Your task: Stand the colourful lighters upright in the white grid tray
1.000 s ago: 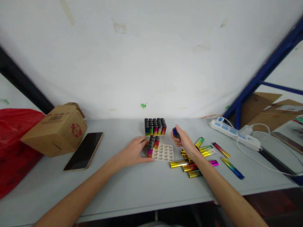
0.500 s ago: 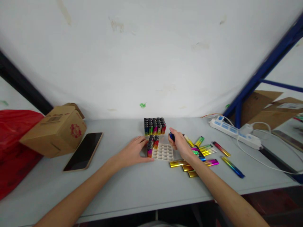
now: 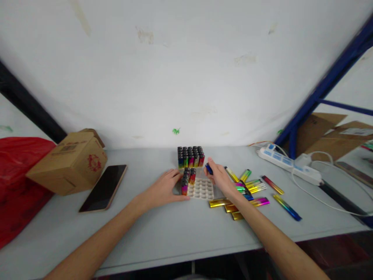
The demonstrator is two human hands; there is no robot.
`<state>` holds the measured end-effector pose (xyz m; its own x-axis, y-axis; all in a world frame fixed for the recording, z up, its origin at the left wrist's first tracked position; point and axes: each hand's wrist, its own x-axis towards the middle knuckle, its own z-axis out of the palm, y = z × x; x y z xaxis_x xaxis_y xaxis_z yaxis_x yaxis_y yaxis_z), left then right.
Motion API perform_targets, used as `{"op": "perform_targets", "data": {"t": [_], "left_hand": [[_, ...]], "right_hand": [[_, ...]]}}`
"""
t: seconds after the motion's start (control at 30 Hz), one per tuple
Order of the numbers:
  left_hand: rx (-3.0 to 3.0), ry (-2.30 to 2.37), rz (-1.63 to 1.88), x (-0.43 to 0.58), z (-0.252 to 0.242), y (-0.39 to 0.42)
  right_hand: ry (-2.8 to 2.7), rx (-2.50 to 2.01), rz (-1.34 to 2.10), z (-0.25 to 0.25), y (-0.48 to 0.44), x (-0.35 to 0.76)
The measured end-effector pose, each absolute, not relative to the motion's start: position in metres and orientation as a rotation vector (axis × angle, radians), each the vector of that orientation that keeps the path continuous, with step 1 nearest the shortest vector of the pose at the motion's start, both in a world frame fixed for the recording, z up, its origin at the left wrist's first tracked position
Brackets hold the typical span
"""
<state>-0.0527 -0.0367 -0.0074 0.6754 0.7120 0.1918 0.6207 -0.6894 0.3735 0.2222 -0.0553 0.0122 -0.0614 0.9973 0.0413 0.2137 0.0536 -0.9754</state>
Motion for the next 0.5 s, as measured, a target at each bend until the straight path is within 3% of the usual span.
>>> {"op": "perform_targets", "data": {"t": [0.3, 0.5], "left_hand": [[2.609, 1.041, 0.508, -0.054, -0.009, -0.036], [2.594, 1.033, 0.519, -0.053, -0.009, -0.037]], "right_hand": [[-1.992, -0.995, 0.801, 0.034, -0.071, 0.237], [-2.006, -1.113, 0.605, 0.034, -0.074, 0.231]]}}
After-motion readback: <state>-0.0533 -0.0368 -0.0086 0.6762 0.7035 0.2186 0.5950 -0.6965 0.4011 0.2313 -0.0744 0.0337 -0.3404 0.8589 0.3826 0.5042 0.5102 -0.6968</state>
